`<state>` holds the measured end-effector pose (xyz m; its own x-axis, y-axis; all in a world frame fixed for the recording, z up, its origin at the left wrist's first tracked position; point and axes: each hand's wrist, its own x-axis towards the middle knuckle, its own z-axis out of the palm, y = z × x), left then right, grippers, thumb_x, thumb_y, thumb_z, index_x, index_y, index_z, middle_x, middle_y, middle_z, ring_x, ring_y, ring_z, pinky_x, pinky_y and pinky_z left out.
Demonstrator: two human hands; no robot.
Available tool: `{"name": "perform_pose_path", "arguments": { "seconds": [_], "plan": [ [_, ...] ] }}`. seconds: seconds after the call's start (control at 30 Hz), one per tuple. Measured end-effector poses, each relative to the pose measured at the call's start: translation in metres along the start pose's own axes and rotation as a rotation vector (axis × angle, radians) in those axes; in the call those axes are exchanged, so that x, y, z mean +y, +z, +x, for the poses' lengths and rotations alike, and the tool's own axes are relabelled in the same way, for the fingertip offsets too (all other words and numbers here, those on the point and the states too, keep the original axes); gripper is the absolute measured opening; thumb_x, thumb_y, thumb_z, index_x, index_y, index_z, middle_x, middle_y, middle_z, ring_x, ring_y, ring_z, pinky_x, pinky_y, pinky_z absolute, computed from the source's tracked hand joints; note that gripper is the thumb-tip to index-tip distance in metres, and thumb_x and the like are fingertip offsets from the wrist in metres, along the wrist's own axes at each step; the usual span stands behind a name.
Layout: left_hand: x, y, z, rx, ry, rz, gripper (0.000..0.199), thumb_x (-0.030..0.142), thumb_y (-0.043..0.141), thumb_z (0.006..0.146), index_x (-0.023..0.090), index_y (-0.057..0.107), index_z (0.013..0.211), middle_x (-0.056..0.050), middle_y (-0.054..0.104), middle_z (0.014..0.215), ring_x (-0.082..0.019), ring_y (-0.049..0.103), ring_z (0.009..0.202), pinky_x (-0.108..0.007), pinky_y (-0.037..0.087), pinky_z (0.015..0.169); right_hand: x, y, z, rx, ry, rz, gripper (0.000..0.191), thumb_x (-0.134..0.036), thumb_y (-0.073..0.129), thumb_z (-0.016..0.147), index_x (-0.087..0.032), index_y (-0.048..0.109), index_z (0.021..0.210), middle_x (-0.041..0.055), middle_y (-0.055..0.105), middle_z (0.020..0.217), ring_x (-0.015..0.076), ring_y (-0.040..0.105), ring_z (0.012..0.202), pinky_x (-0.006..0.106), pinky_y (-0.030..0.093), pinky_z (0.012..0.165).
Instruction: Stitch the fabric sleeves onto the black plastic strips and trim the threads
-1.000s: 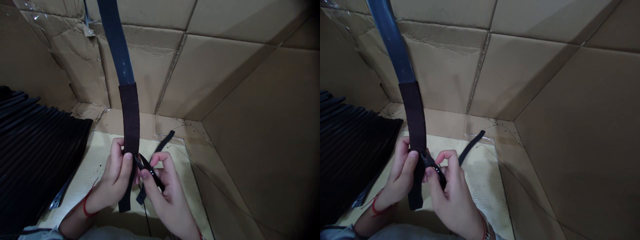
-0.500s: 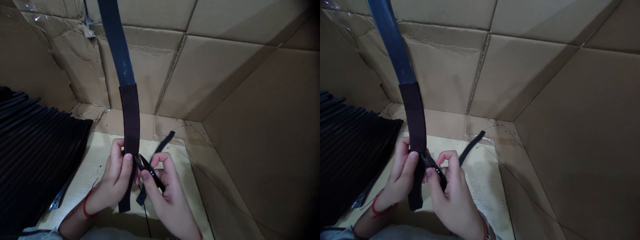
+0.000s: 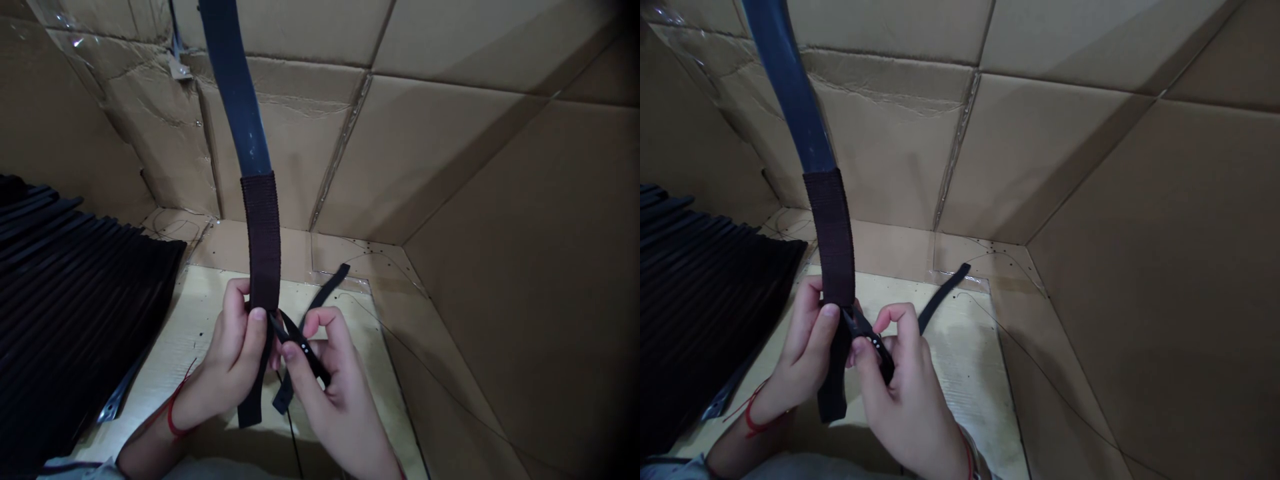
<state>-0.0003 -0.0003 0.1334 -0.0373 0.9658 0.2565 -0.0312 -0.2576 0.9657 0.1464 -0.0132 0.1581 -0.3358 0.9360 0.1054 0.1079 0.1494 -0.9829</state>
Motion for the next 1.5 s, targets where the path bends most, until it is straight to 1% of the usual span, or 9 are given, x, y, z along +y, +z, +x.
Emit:
{"name": "perform_pose_path", "arguments": {
  "seconds": [0.1, 0.27, 0.43, 0.63, 0.83, 0.97, 1.2, 1.3, 1.5],
  "plan": [
    [-0.002, 0.001, -0.001, -0.034, -0.022, -0.053, 0.015, 0.036, 0.04, 0.096, 0.024, 0.041, 0.105, 0.0, 0.057, 0.083, -0.008, 0.05, 0.053, -0.019, 0.048, 0.049, 0.002, 0.001, 0.0, 0.01, 0.002, 0.022, 0.012, -0.027, 0.044, 0.099, -0.027, 0.032, 0.097, -0.0018, 0.065, 0.08, 0.0122, 0.06, 0.067, 0.023, 0.047, 0.059],
    [-0.002, 0.0, -0.001, 0.022, -0.019, -0.029, 0.016, 0.037, 0.045, 0.095, 0.025, 0.041, 0.105, 0.001, 0.054, 0.082, -0.008, 0.051, 0.057, -0.017, 0.048, 0.05, 0.002, 0.0, 0.0, 0.001, 0.002, 0.008, 0.013, -0.026, 0.044, 0.099, -0.027, 0.031, 0.097, -0.0014, 0.066, 0.082, 0.0118, 0.061, 0.069, 0.023, 0.048, 0.062],
    [0.0, 0.001, -0.001, -0.041, -0.074, -0.085, 0.016, 0.037, 0.041, 0.096, 0.025, 0.041, 0.106, 0.002, 0.057, 0.077, -0.008, 0.051, 0.051, -0.019, 0.048, 0.048, 0.0, -0.001, 0.001, -0.018, 0.002, 0.005, 0.012, -0.026, 0.043, 0.099, -0.026, 0.031, 0.096, -0.0008, 0.066, 0.08, 0.0123, 0.06, 0.067, 0.023, 0.047, 0.058],
    [-0.002, 0.001, -0.001, -0.065, -0.077, -0.11, 0.015, 0.037, 0.04, 0.097, 0.025, 0.04, 0.106, 0.003, 0.059, 0.072, -0.009, 0.054, 0.051, -0.02, 0.048, 0.049, 0.002, 0.0, 0.001, -0.009, 0.02, 0.033, 0.013, -0.028, 0.044, 0.099, -0.026, 0.031, 0.097, -0.0004, 0.066, 0.081, 0.0137, 0.063, 0.071, 0.024, 0.047, 0.06],
    [-0.007, 0.0, -0.005, -0.109, -0.007, -0.092, 0.012, 0.033, 0.036, 0.098, 0.026, 0.038, 0.108, 0.005, 0.058, 0.065, -0.009, 0.055, 0.05, -0.017, 0.048, 0.049, 0.001, 0.002, 0.0, -0.006, 0.085, 0.191, 0.022, -0.035, 0.047, 0.098, -0.027, 0.027, 0.096, -0.0025, 0.063, 0.075, 0.0104, 0.053, 0.057, 0.019, 0.035, 0.047],
    [-0.006, 0.001, -0.007, -0.129, 0.034, -0.121, 0.012, 0.034, 0.034, 0.099, 0.026, 0.037, 0.108, 0.004, 0.059, 0.066, -0.009, 0.056, 0.051, -0.017, 0.048, 0.05, 0.002, 0.007, 0.001, 0.049, 0.05, 0.314, 0.031, -0.035, 0.052, 0.095, -0.027, 0.022, 0.09, -0.0045, 0.06, 0.069, 0.0113, 0.055, 0.059, 0.019, 0.037, 0.05],
    [-0.001, 0.006, -0.003, -0.223, -0.169, -0.231, 0.017, 0.04, 0.032, 0.099, 0.026, 0.036, 0.108, 0.007, 0.053, 0.06, -0.007, 0.049, 0.045, -0.015, 0.043, 0.044, 0.01, 0.017, 0.001, 0.184, -0.064, 0.229, 0.03, -0.03, 0.051, 0.096, -0.026, 0.022, 0.087, -0.0069, 0.056, 0.059, 0.0108, 0.055, 0.05, 0.02, 0.045, 0.047],
    [0.001, 0.008, -0.003, -0.264, -0.199, -0.225, 0.019, 0.042, 0.032, 0.099, 0.025, 0.036, 0.106, 0.007, 0.05, 0.059, -0.006, 0.047, 0.044, -0.013, 0.041, 0.043, 0.013, 0.019, 0.0, 0.234, -0.059, 0.2, 0.029, -0.03, 0.05, 0.096, -0.026, 0.023, 0.086, -0.0072, 0.053, 0.057, 0.0103, 0.054, 0.048, 0.019, 0.045, 0.045],
    [0.005, 0.005, -0.002, -0.324, -0.242, -0.097, 0.023, 0.044, 0.034, 0.098, 0.023, 0.038, 0.106, 0.007, 0.05, 0.061, -0.006, 0.048, 0.046, -0.015, 0.042, 0.045, 0.017, 0.015, -0.002, 0.2, -0.023, 0.149, 0.028, -0.032, 0.047, 0.098, -0.027, 0.022, 0.086, -0.007, 0.054, 0.057, 0.0121, 0.056, 0.047, 0.021, 0.047, 0.045]
  ]
}}
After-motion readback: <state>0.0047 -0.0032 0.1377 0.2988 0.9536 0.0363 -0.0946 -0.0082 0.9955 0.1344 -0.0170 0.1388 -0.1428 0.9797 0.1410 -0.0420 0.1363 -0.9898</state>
